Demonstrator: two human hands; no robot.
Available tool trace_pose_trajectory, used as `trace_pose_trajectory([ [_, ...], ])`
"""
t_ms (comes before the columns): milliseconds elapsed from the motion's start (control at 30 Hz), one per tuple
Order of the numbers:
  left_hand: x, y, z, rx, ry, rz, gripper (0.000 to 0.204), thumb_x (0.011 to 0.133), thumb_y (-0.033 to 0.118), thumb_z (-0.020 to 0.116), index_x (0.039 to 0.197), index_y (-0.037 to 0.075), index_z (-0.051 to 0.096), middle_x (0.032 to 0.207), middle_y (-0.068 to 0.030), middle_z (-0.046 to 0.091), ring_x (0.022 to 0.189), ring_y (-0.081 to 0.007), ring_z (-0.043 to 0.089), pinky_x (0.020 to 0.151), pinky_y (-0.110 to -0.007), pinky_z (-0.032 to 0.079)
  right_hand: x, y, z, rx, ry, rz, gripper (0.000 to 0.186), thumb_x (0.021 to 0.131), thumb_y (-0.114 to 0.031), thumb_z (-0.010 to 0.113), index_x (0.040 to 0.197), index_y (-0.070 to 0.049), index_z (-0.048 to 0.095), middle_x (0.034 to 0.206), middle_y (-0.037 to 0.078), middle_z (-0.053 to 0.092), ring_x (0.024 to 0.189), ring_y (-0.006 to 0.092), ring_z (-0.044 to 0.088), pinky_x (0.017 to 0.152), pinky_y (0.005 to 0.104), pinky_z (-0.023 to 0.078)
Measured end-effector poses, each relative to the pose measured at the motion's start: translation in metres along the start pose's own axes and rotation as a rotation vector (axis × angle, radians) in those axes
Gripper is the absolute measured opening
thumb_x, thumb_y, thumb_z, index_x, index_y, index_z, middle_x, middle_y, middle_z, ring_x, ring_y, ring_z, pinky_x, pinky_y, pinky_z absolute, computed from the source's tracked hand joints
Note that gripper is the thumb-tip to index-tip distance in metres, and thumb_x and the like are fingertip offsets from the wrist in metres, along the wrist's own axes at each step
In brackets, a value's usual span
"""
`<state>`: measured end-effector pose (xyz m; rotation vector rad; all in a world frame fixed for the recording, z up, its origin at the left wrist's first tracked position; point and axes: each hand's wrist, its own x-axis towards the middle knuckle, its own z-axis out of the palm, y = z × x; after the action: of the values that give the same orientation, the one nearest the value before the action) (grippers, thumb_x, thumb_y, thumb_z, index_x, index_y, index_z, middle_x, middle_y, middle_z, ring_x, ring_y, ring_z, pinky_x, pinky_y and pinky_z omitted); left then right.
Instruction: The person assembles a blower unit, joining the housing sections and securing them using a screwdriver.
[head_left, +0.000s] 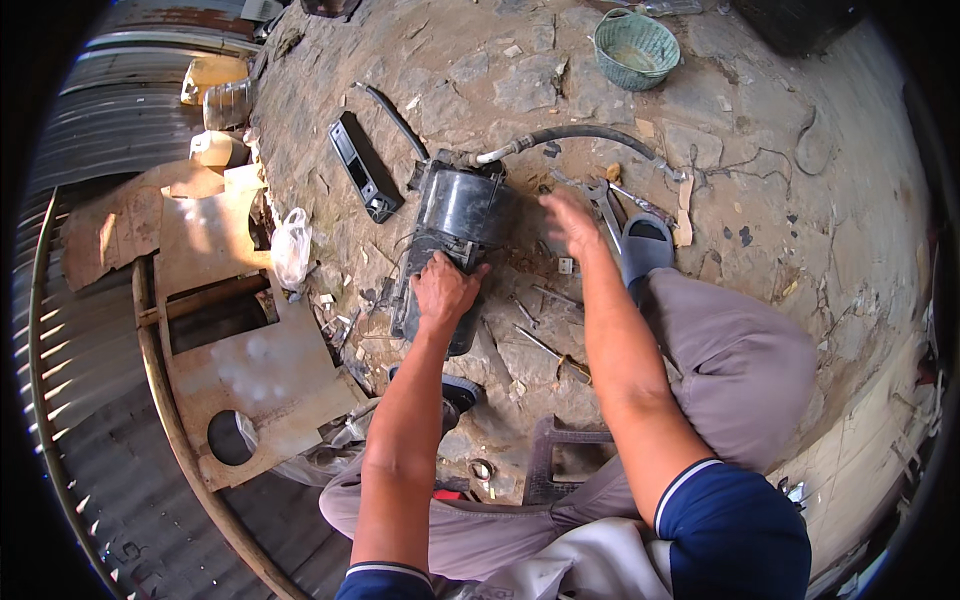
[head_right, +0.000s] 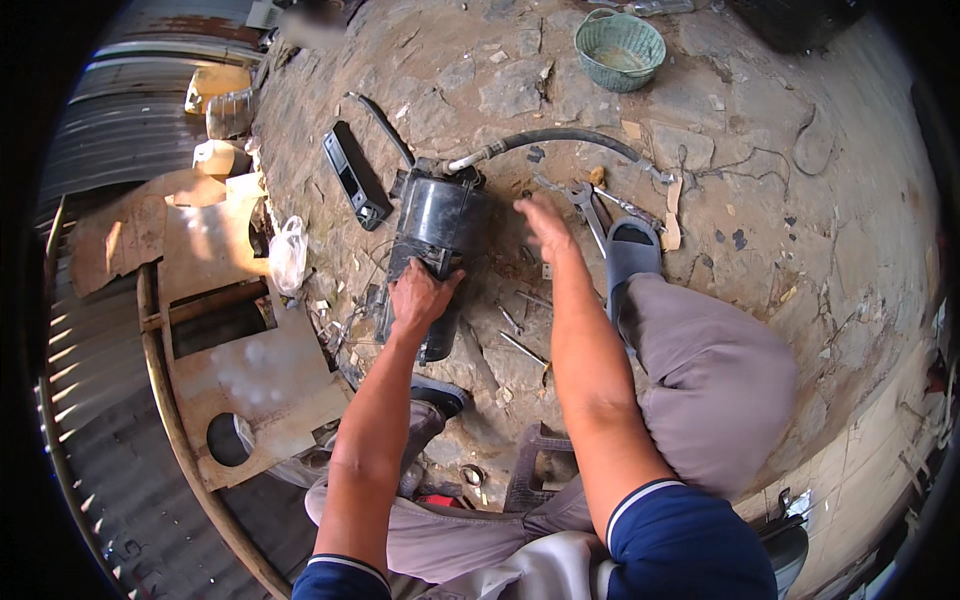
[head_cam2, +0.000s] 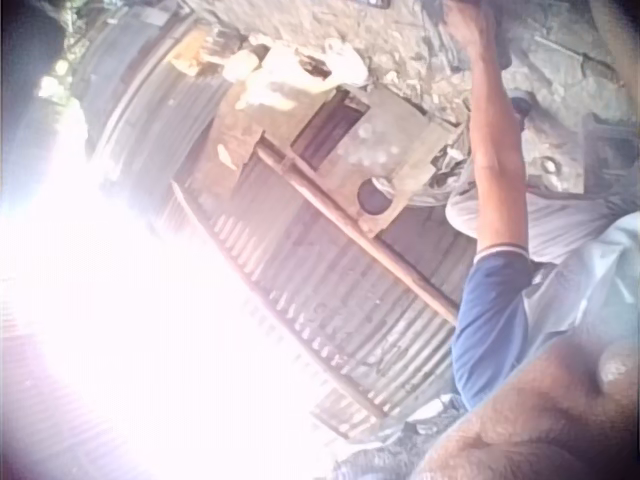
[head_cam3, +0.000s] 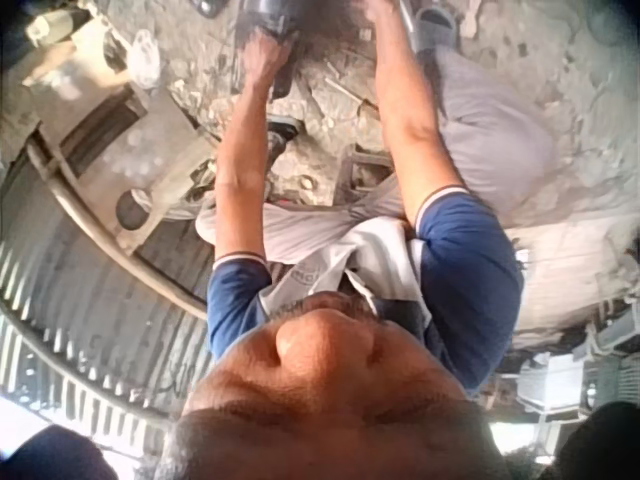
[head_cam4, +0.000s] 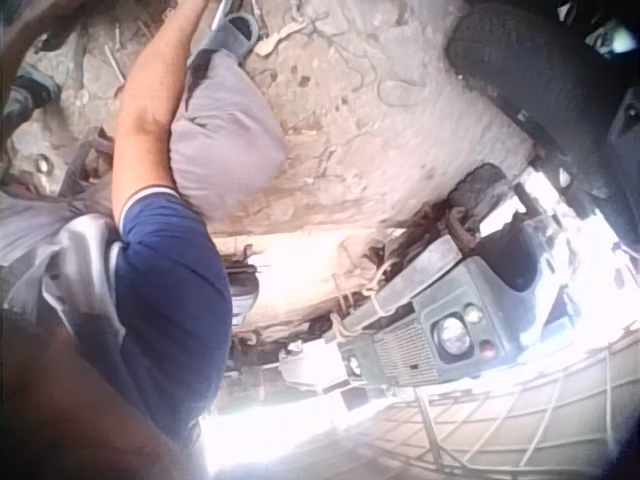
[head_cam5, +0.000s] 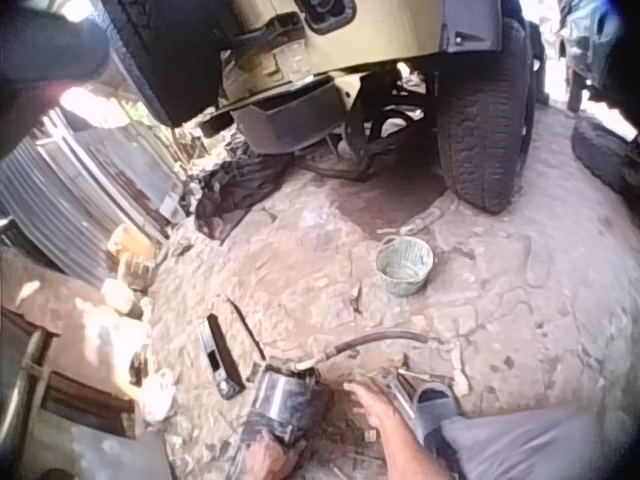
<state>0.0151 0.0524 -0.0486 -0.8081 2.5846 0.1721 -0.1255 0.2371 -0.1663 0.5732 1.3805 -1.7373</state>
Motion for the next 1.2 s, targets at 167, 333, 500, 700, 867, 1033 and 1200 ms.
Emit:
trace_pose_trajectory([
  [167,0.0,0.002,-0.002,0.004,-0.028,-0.012,0.082,0.083,0.067,0.066,0.119,-0.005,0.055,0.117,-0.0251,0.067,0.114,-0.0381,0.063,0.101,-0.051,0.039,-0.007,-0.045,0.028,-0.104,-0.115,-0.258,0.095,0.079,-0.054,0.08,0.149,-0.003,0.04,0.143,0.018,0.052,0.133,0.0317,0.048,0.105,0.0513,0.04],
  [333,0.002,0.002,0.002,0.029,-0.021,0.0,0.082,0.082,0.066,0.066,0.121,-0.005,0.054,0.12,-0.0249,0.066,0.116,-0.0375,0.062,0.101,-0.052,0.039,0.003,-0.053,0.051,-0.568,0.03,-0.302,0.082,0.085,-0.062,0.069,0.131,0.005,0.058,0.13,0.025,0.062,0.117,0.0382,0.063,0.09,0.0472,0.055],
  [500,0.0,0.008,-0.002,0.004,-0.009,0.007,0.079,0.082,0.065,0.067,0.117,-0.004,0.054,0.119,-0.0241,0.066,0.114,-0.0375,0.062,0.098,-0.052,0.04,-0.006,-0.046,0.091,-0.608,0.181,-0.094,0.083,0.091,-0.065,0.047,0.129,0.008,0.057,0.129,0.031,0.06,0.121,0.0441,0.059,0.096,0.0505,0.052],
  [700,0.001,-0.001,0.002,0.022,-0.006,0.026,0.076,0.082,0.064,0.068,0.114,-0.004,0.055,0.118,-0.024,0.066,0.113,-0.0372,0.063,0.097,-0.052,0.041,-0.008,-0.051,0.11,-0.785,0.309,-0.165,0.077,0.093,-0.059,0.037,0.135,0.003,0.052,0.13,0.033,0.058,0.123,0.0463,0.057,0.105,0.0512,0.045],
  [867,0.005,-0.006,0.004,0.031,-0.018,0.019,0.078,0.081,0.065,0.068,0.115,-0.003,0.054,0.116,-0.0238,0.068,0.111,-0.0371,0.064,0.098,-0.052,0.041,-0.018,-0.041,0.103,-0.411,0.205,-0.151,0.085,0.09,-0.067,0.051,0.146,-0.004,0.043,0.141,0.03,0.051,0.128,0.0455,0.054,0.105,0.0548,0.044],
  [1033,0.003,-0.001,0.0,0.029,-0.019,0.032,0.079,0.081,0.065,0.069,0.116,-0.004,0.054,0.114,-0.0241,0.068,0.11,-0.0368,0.065,0.098,-0.052,0.042,-0.011,-0.003,0.06,0.156,-0.313,-0.041,0.105,0.075,-0.067,0.077,0.152,-0.009,0.034,0.156,0.014,0.038,0.14,0.0347,0.039,0.104,0.0647,0.036],
  [1200,0.006,-0.005,0.005,0.019,-0.003,0.039,0.08,0.081,0.065,0.069,0.116,-0.004,0.053,0.114,-0.0244,0.068,0.11,-0.037,0.065,0.097,-0.052,0.043,-0.017,0.014,0.082,0.308,-0.349,-0.059,0.095,0.073,-0.053,0.087,0.147,-0.012,0.044,0.144,0.01,0.052,0.136,0.025,0.045,0.107,0.0533,0.039],
])
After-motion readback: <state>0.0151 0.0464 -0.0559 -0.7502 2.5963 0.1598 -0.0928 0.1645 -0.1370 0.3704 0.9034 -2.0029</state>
